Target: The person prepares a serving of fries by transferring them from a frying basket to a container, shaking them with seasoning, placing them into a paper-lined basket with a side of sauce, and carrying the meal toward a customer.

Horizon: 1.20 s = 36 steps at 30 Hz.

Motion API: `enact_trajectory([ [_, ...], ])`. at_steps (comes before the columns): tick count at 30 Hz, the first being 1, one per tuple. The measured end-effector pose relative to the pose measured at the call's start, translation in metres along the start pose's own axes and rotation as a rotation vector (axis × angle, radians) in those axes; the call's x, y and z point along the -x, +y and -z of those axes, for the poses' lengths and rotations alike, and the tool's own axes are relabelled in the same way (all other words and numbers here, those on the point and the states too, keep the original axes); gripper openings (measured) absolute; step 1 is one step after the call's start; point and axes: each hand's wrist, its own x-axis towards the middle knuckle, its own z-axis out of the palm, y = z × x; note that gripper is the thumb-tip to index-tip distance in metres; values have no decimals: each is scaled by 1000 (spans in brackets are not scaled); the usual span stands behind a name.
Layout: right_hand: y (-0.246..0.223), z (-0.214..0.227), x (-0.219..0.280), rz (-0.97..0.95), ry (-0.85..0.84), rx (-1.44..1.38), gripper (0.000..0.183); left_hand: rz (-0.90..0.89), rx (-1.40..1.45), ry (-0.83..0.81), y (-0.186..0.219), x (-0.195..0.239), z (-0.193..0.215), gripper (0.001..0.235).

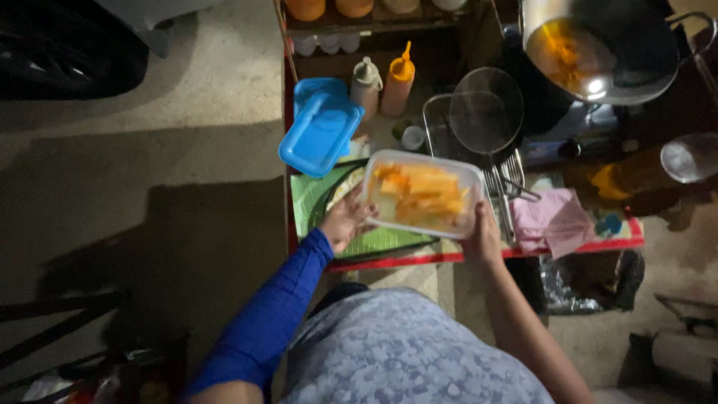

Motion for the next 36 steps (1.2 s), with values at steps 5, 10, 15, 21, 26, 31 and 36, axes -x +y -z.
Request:
enact_trajectory([
  [5,-15,32,-14,-391,-1,220,65,-86,61,8,-29,-12,-53,78],
  [10,-49,8,-29,-449,107,-508,65,-450,-311,-50,-6,-12,-42,67],
  [15,-54,-15,-27,-669,47,-429,68,-112,-110,136,-6,-13,-4,60],
  [21,-61,16,-14,-643,160,-453,72,-77,0,-25,-9,-22,-40,72],
  [26,-54,2,1,-717,128,-480,64,165,278,90,8,-14,-21,83],
  [31,-54,23,12,-687,264,-661,60,-72,105,-115,-63,-28,-21,79],
  [36,-52,16,9,-705,130,-450,58,-99,50,-37,-46,-33,5,72],
])
